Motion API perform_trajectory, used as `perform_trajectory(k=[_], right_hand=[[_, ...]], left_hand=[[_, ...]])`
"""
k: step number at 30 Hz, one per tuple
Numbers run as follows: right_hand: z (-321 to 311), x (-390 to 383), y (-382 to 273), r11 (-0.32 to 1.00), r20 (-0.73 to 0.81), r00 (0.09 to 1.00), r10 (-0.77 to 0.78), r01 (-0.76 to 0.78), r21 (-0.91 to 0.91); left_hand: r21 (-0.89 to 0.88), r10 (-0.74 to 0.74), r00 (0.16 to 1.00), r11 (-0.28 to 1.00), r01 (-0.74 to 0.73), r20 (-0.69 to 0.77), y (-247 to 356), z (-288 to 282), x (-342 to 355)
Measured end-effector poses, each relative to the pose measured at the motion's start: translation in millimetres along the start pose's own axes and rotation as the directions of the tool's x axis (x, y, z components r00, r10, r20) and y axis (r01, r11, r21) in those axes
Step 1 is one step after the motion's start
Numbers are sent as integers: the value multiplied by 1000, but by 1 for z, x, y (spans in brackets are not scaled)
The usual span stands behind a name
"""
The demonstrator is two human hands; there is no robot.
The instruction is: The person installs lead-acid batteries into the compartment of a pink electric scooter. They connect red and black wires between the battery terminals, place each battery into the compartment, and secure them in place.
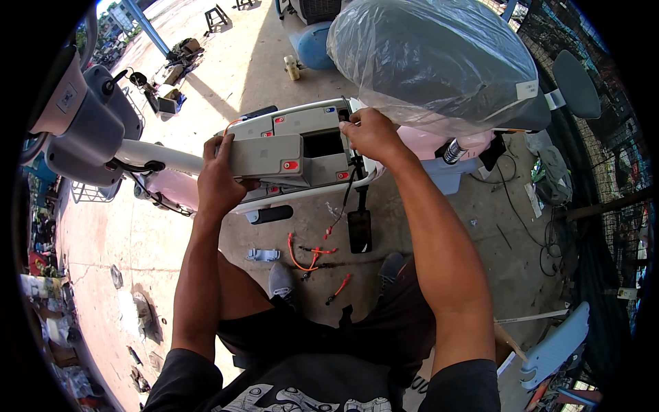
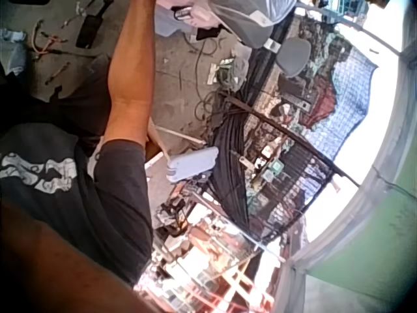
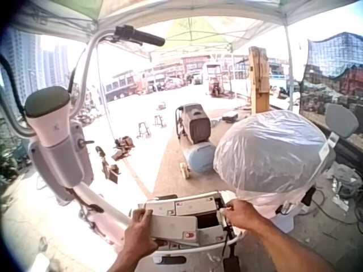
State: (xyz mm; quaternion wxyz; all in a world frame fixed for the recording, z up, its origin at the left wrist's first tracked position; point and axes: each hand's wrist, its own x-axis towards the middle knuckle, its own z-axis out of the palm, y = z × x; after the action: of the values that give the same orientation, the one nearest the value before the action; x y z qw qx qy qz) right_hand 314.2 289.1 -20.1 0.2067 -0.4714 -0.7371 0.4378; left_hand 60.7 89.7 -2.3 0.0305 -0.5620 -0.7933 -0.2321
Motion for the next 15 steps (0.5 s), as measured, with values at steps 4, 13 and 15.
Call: perform_trajectory(k=[4,13,15], right_hand=[[0,-3,-2,1000,-29,999,-29,29,8],[-4,-7,-13,1000,115,993,-11,13,-16],[1,-8,-9,997,56,996,-71,70,24]], left_hand=[[0,1,1000,1000,-1,2,0,0,0],[-7,13,1000,1000,-13,-4,0,1,0],[3,10,1000,1000,-10,11,-1,0,1]])
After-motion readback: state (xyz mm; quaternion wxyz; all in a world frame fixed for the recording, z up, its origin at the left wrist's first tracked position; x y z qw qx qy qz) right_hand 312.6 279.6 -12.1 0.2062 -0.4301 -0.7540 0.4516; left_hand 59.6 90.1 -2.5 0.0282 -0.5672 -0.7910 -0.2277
